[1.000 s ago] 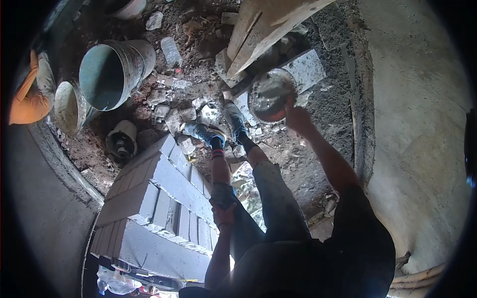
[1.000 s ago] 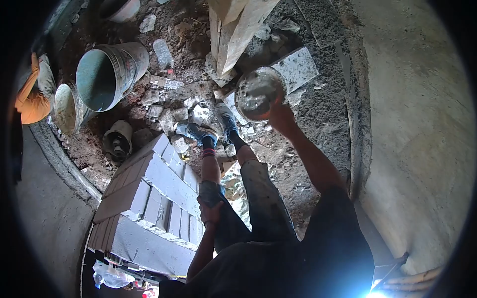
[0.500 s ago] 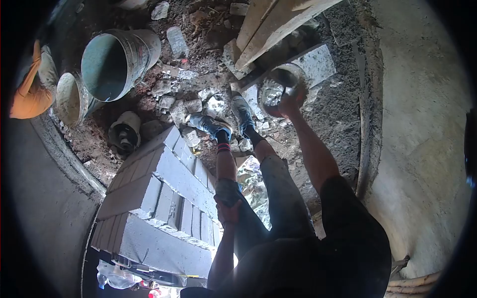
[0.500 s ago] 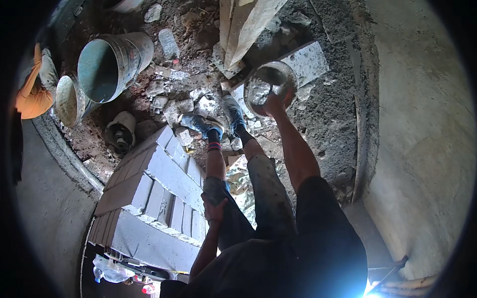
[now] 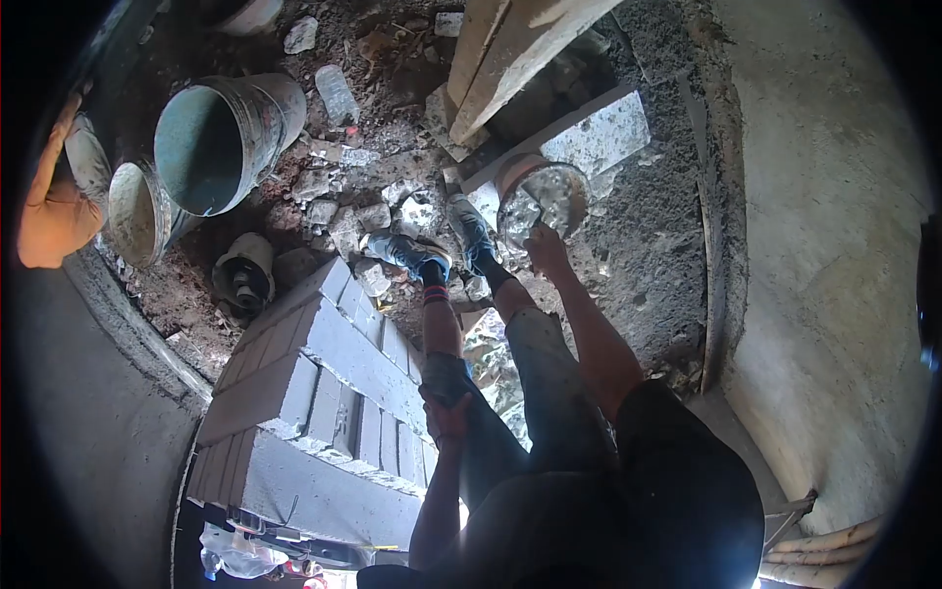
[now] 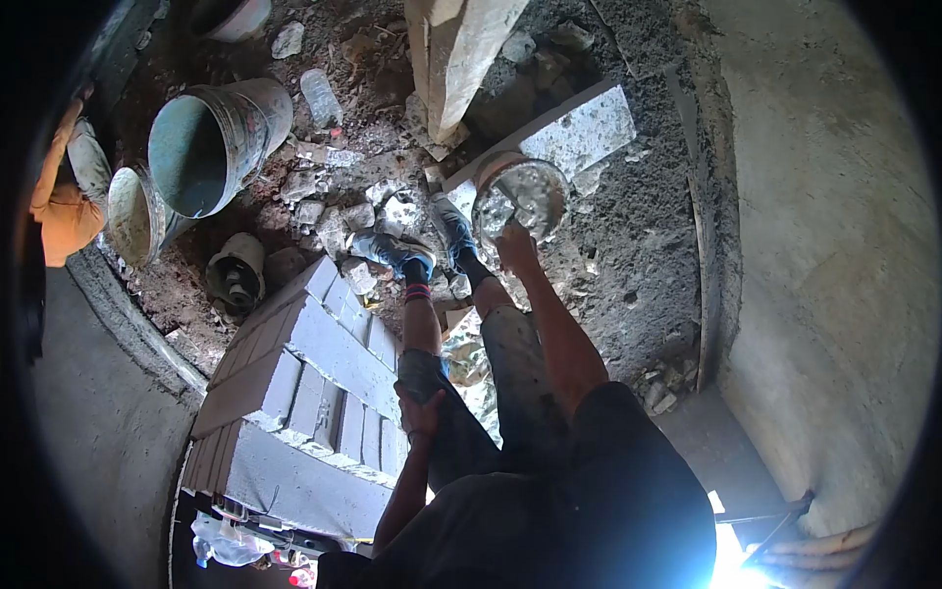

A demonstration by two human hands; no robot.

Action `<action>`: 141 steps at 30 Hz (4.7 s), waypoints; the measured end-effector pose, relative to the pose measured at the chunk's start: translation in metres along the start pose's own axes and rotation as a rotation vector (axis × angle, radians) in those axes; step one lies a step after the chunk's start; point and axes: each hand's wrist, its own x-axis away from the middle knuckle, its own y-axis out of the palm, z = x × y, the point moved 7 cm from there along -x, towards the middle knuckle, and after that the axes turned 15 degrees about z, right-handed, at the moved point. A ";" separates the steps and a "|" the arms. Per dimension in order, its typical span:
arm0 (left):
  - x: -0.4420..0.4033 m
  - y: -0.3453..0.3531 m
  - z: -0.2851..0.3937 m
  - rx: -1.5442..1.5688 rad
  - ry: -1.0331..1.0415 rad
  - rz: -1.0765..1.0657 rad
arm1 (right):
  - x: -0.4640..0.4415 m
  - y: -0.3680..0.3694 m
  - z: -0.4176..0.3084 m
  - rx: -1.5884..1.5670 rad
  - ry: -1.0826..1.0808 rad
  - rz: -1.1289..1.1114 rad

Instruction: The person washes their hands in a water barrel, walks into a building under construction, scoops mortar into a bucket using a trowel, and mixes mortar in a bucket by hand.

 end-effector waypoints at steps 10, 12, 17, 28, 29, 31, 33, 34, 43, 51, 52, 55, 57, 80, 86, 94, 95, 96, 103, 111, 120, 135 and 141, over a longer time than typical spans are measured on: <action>-0.009 -0.004 -0.001 -0.069 0.045 0.018 | -0.005 -0.052 -0.049 0.708 -0.615 -0.017; -0.012 -0.004 -0.002 -0.060 0.060 0.031 | -0.018 -0.072 -0.046 0.673 -0.721 0.069; -0.013 -0.010 0.003 -0.096 0.048 0.013 | -0.021 -0.120 -0.027 0.741 -0.529 0.292; -0.018 -0.005 -0.006 -0.094 0.079 0.067 | -0.043 0.009 0.100 -0.431 0.321 -0.006; -0.017 -0.008 -0.008 -0.080 0.094 0.068 | -0.040 0.024 0.105 -0.709 0.537 -0.086; -0.022 -0.009 -0.001 -0.058 0.108 0.074 | -0.037 0.039 0.094 -0.851 0.657 -0.121; -0.018 -0.012 -0.003 0.029 0.091 0.062 | -0.025 0.049 0.092 -1.070 0.915 -0.150; -0.014 -0.013 -0.005 0.021 0.086 0.050 | -0.027 0.045 0.084 -1.160 0.722 -0.250; -0.027 -0.023 0.008 -0.088 0.079 0.079 | -0.015 0.068 0.038 -1.879 0.965 -0.684; -0.027 -0.026 0.011 -0.134 0.088 0.053 | 0.036 0.050 0.027 -1.649 1.046 -0.703; -0.027 -0.026 0.014 -0.131 0.092 0.052 | 0.040 0.041 0.030 -1.458 1.042 -0.599; -0.024 -0.025 0.013 -0.120 0.081 0.039 | 0.034 0.000 0.014 -0.860 0.713 -0.279; -0.027 -0.022 0.010 -0.154 0.098 0.059 | 0.012 -0.025 0.007 -0.388 0.252 -0.091; -0.006 -0.015 0.021 0.052 -0.007 0.027 | -0.020 0.024 -0.002 -1.296 1.048 -0.521; -0.009 0.000 0.002 0.031 -0.038 0.012 | -0.046 -0.026 -0.036 0.386 -0.443 0.093; 0.005 0.008 -0.025 0.066 0.070 0.117 | -0.090 0.038 -0.033 0.673 -0.594 0.150; 0.001 0.010 -0.018 0.034 0.021 0.060 | -0.070 0.025 -0.040 0.817 -0.851 0.261; -0.008 0.012 -0.008 0.013 -0.034 0.017 | -0.061 0.011 -0.048 0.810 -0.969 0.379; -0.005 0.003 0.002 0.013 -0.054 -0.030 | -0.038 -0.065 -0.068 0.560 -0.489 -0.008; -0.004 0.008 -0.007 0.054 0.010 0.014 | -0.129 -0.010 -0.055 0.685 -0.818 0.420; -0.004 0.006 -0.003 0.039 0.032 0.036 | 0.004 -0.007 -0.051 0.670 -0.381 0.021; -0.001 0.006 -0.008 0.018 0.026 0.031 | -0.065 -0.083 -0.086 0.705 -0.547 0.180; -0.005 0.012 -0.009 0.032 0.036 0.046 | -0.096 -0.022 -0.046 0.575 -0.799 0.404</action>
